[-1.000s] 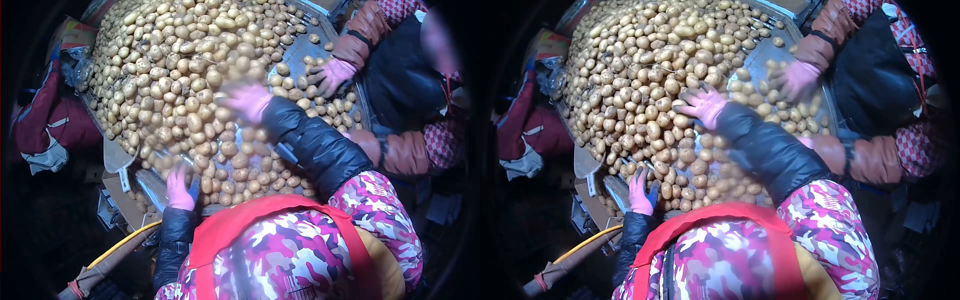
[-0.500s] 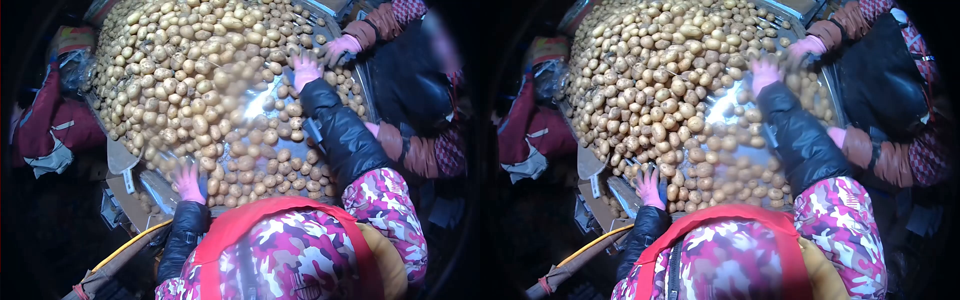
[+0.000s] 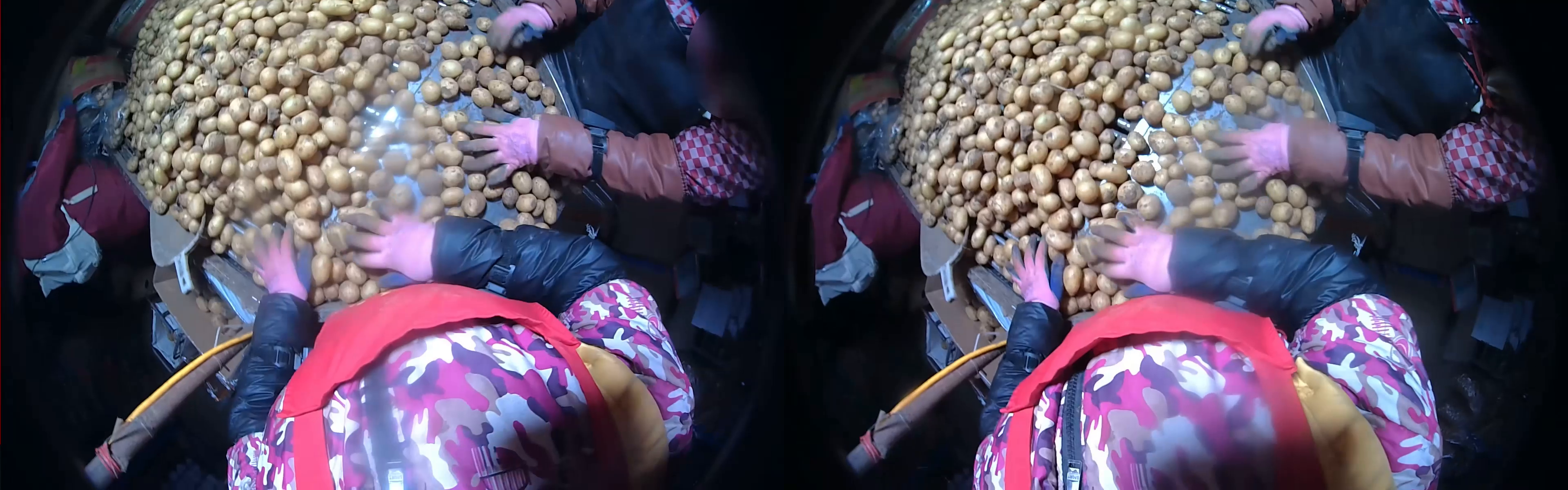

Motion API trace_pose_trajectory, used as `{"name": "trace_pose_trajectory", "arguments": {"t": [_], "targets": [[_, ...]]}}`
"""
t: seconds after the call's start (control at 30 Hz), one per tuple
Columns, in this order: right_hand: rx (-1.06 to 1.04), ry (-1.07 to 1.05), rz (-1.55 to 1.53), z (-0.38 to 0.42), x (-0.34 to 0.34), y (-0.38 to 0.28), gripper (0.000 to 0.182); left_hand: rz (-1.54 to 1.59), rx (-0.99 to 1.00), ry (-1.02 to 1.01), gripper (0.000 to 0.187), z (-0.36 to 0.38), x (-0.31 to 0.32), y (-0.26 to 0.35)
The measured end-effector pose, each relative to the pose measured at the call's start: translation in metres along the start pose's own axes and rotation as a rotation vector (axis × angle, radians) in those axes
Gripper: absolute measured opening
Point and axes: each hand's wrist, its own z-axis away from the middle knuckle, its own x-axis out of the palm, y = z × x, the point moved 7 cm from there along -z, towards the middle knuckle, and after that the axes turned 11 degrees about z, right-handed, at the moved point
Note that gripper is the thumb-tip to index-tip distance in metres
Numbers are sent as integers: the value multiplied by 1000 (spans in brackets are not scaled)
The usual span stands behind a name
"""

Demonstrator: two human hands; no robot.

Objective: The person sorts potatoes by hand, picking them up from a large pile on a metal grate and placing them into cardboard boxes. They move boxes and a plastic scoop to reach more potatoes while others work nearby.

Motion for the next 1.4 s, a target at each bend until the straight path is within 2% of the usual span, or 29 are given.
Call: {"name": "trace_pose_trajectory", "arguments": {"t": [0.03,0.07,0.13,0.2,0.23,0.27,0.33,0.4,0.43,0.47,0.53,0.6,0.63,0.73,0.8,0.83,0.93,1.07,1.17,1.27,1.33,1.37,1.4], "targets": [[-77,-43,135,8,10,-8,60,0,-60,-48,58,0,-1,4],[-64,-27,73,17,8,-5,58,42,-21,45,60,-1,-3,12],[-37,-5,-49,37,4,9,55,142,23,-23,63,1,-9,31],[235,19,-88,62,3,30,51,104,122,-134,71,3,-29,70],[370,27,-108,76,2,40,50,221,196,-130,72,5,-27,79],[383,2,-106,87,1,45,48,335,269,-124,74,4,-32,90],[410,-46,-104,98,-1,60,44,413,368,-260,77,4,-31,113],[622,-195,-142,89,-21,89,39,276,529,-229,74,9,-25,128],[690,141,-280,93,-30,110,34,269,511,-237,72,7,-23,127],[814,89,-159,89,-36,127,32,260,492,-245,71,5,-21,124],[887,-20,-54,79,-26,154,38,268,401,-206,67,1,-14,108],[841,-244,47,58,-14,163,48,238,256,-105,66,-8,-23,83],[828,-297,3,48,-13,168,52,234,110,-124,66,-12,-28,66],[730,-177,-22,35,-3,171,50,97,-95,65,72,-12,-31,4],[745,-242,-27,29,-1,173,46,-3,-210,40,72,-11,-41,-23],[760,-284,-6,30,0,171,44,-3,-271,2,71,-8,-55,-16],[790,-321,-37,28,0,167,39,188,-138,134,68,11,-48,-14],[815,-293,-89,35,-7,162,32,512,23,214,54,30,-40,27],[809,-272,-81,35,-7,157,30,459,176,169,47,31,-50,49],[808,-231,-42,37,9,162,30,533,142,119,44,26,-49,55],[815,-173,-18,30,7,164,27,652,231,122,42,25,-50,65],[841,-221,-39,30,7,166,22,785,160,49,42,24,-43,62],[923,-209,-33,35,1,169,28,917,87,-26,41,25,-35,61]]}}
